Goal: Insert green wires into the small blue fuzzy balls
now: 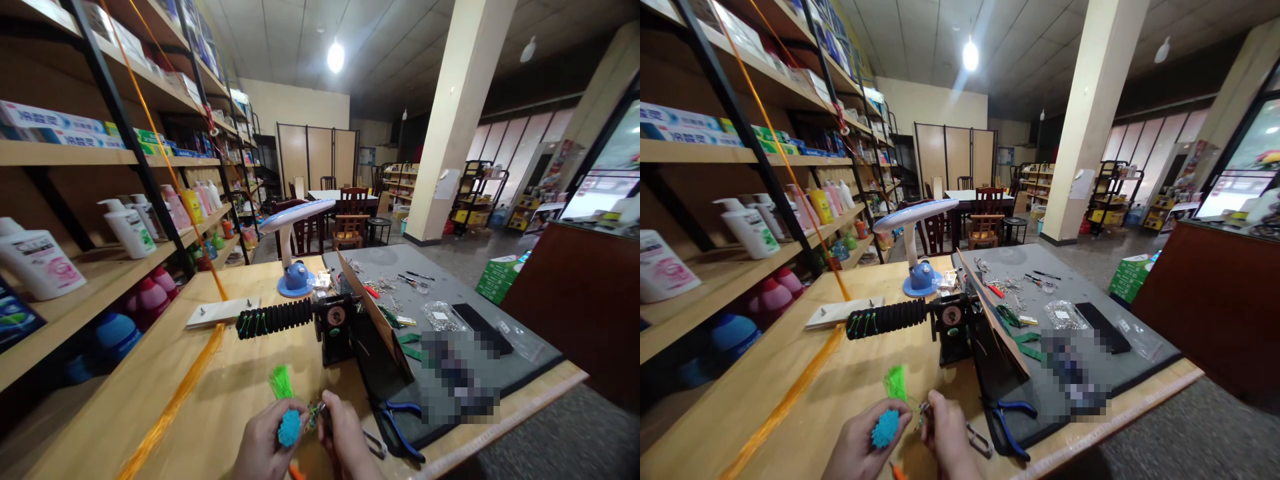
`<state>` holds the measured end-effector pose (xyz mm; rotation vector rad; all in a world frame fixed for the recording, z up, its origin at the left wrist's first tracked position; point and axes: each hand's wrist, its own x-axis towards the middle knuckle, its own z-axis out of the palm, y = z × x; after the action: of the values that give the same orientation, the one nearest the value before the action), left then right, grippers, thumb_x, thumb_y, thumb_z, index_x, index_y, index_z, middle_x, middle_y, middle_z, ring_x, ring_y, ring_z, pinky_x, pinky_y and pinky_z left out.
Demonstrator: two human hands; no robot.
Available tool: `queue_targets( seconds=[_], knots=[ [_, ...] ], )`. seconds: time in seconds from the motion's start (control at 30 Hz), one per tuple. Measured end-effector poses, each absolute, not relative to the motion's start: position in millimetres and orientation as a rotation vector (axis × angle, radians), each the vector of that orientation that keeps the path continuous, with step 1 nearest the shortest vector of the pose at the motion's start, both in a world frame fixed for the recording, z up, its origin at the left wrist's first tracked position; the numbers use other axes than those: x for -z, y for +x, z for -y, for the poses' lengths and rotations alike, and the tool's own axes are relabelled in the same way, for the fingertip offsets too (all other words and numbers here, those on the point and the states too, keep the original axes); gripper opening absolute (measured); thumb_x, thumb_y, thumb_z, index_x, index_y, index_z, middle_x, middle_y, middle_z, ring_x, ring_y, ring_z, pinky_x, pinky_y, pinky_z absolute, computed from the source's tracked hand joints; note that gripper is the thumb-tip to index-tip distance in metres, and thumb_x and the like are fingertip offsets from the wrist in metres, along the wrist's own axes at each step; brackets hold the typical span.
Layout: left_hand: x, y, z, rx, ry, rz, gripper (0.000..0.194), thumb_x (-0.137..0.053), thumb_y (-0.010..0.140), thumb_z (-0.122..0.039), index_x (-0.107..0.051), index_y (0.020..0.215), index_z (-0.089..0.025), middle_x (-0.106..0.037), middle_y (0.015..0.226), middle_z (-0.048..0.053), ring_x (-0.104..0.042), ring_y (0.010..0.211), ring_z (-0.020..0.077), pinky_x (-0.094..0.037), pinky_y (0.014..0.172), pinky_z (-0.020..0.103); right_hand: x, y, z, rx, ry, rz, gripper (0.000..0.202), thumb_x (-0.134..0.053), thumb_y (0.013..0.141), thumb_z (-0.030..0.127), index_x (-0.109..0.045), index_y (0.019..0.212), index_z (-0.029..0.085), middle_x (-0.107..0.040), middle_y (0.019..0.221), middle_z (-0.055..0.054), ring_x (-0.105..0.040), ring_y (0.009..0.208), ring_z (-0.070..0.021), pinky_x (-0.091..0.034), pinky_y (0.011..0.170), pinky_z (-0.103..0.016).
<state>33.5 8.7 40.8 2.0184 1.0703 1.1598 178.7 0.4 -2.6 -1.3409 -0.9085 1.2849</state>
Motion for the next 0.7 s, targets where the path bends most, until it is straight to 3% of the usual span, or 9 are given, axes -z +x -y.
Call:
queue_targets(
  seconds=[0.27,0.5,0.6,0.7],
  knots=[
    [-44.5,37.9,-4.9,-1.225,1.955,-1.085,0.025,-0.065,0.084,-0.044,-0.071,0.074,-0.022,-0.071,0.062,0.0,-0.066,0.055,0.0167,-0.05,0.053,0.02,2.4,180.5,-2.4,-1.288,-1.369,0.931,0.066,-0.036,0.086,0.065,-0.047,0.038,0.022,-0.033,0.032,0.005,-0.029,0.032,-0.0091,-0.019,0.038,-0.024],
    [-47.6,37.7,-4.4,-1.175,1.896,-1.102,0.024,-0.07,0.08,-0.045,-0.072,0.073,-0.022,-0.07,0.062,0.0,-0.065,0.057,0.0169,-0.05,0.056,0.02,2.3,180.7,-3.4,-1.272,-1.412,0.983,0.069,-0.033,0.086,0.071,-0.045,0.038,0.023,-0.034,0.033,0.004,-0.031,0.033,-0.0099,-0.023,0.039,-0.024],
    [-51.3,35.4,-3.6,-1.136,1.863,-1.092,0.024,-0.07,0.08,-0.044,-0.072,0.073,-0.021,-0.072,0.063,0.001,-0.066,0.058,0.0177,-0.051,0.057,0.02,3.5,187.3,-4.8,-1.132,-1.43,1.119,0.07,-0.027,0.088,0.073,-0.047,0.043,0.022,-0.043,0.038,0.002,-0.042,0.039,-0.0123,-0.03,0.044,-0.024],
    [-52.5,33.6,1.8,-1.165,1.745,-1.11,0.029,-0.068,0.08,-0.048,-0.071,0.071,-0.021,-0.071,0.063,0.002,-0.064,0.058,0.0172,-0.05,0.057,0.02,5.2,202.6,-5.4,-0.756,-1.563,1.341,0.064,-0.032,0.092,0.066,-0.052,0.052,0.021,-0.056,0.051,-0.001,-0.054,0.052,-0.0165,-0.033,0.051,-0.026]
  ],
)
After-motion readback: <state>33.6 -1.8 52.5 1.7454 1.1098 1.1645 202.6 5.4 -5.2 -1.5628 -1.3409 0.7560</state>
